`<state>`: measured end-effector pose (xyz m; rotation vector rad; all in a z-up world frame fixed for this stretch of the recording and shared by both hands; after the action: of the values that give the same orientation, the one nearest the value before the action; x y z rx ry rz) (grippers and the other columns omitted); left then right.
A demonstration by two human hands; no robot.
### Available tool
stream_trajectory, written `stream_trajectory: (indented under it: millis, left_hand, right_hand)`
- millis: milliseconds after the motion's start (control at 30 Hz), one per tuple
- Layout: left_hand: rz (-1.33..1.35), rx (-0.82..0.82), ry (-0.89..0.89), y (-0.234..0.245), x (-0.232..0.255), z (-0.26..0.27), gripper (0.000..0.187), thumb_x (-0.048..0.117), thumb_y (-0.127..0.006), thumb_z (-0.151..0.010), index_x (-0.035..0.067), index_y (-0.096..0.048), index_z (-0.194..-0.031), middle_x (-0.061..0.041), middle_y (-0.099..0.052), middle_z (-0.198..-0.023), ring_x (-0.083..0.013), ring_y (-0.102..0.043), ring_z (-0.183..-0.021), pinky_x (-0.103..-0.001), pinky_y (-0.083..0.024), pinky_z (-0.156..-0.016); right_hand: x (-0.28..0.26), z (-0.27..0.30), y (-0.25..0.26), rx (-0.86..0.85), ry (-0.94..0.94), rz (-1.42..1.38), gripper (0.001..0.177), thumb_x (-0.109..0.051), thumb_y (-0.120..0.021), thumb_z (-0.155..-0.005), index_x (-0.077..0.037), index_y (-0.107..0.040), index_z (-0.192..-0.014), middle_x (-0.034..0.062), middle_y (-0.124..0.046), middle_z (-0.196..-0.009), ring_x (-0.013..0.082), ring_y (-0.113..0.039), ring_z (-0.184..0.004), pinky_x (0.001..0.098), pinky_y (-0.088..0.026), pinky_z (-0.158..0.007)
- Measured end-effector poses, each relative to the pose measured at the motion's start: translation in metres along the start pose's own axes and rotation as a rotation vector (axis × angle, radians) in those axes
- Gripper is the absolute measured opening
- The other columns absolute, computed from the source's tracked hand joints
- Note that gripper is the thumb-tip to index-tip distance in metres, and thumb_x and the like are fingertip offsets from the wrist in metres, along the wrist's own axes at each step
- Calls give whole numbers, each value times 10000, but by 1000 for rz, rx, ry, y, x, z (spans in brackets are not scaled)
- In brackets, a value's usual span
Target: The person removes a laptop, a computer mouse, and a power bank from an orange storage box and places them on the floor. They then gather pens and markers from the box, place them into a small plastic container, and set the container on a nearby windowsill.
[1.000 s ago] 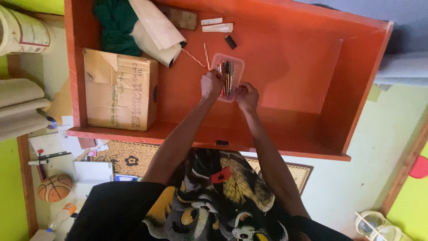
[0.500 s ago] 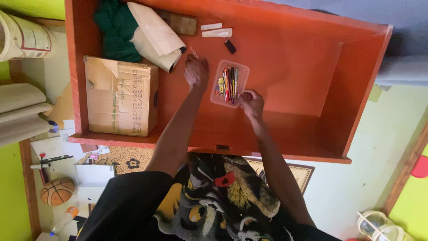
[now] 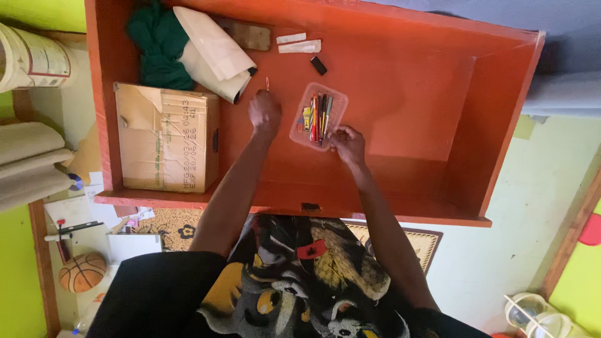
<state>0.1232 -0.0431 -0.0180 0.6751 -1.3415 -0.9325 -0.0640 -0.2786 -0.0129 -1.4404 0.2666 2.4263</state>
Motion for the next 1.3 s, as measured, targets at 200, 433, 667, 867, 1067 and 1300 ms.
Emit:
stream_trajectory:
  millis: [200, 433, 667, 867, 1067, 1300]
  left_hand:
    - [-36, -213, -3, 13, 68, 42, 356, 121, -573, -915, 55, -563, -1264, -204, -710, -787, -287, -700, -595, -396, -585, -500]
    - [158, -214, 21, -20, 81, 64, 251, 274, -810, -794, 58, -728, -893, -196, -741, -806, -383, -720, -727, -506, -591, -626]
    - [562, -109, 1, -15, 63, 66, 249, 290, -743, -887, 47, -695, -911, -162, -750, -815, -296, -774, -726, -401, -617, -650]
    - [447, -109, 84, 16, 91, 71, 247, 238, -790, -825, 29, -688, -907, -193, -747, -788, -354, -720, -686, -458, -555, -598]
    - [537, -161, 72, 41, 82, 83, 142, 211, -666, -923, 71, -683, -909, -137, -740, -773, -284, -776, -700, -406, -614, -652]
    - [606, -16, 159, 71, 43, 110, 124, 210, -708, -902, 91, -739, -888, -115, -773, -791, -245, -783, -733, -376, -610, -670]
  right_hand:
    - [28, -10, -6, 13, 20, -113, 174, 0, -748, -909, 46, -679, -1062, 105, -711, -855, 130, -647, -598, 278, -538, -504]
    - [24, -11, -11, 0, 24, 108, 159, -51, -737, -941, 11, -672, -1072, 52, -696, -827, 109, -667, -650, 267, -568, -538]
    - [4, 2, -19, 9, 63, 16, 158, -58, -750, -949, 32, -673, -1053, 74, -697, -805, 124, -650, -654, 286, -541, -544]
    - [-38, 18, -27, 82, -50, 379, 102, -86, -687, -966, -36, -663, -1051, 51, -690, -852, 125, -655, -699, 283, -550, -565]
    - [-115, -5, -49, 517, 719, 616, 131, -107, -786, -938, -44, -687, -994, 123, -708, -901, 231, -702, -811, 370, -579, -743]
    - [-145, -131, -91, 220, 769, 836, 200, -95, -844, -825, -46, -704, -960, 141, -734, -887, 305, -719, -815, 408, -569, -742]
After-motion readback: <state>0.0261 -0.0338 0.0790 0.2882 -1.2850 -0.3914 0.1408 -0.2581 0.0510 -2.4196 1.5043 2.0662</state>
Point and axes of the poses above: each hand's wrist, its own z-axis away from the middle knuckle, its own y-axis out of the back of the hand, x = y × z, the point moved 3 cm from there along -z, towards the middle knuckle
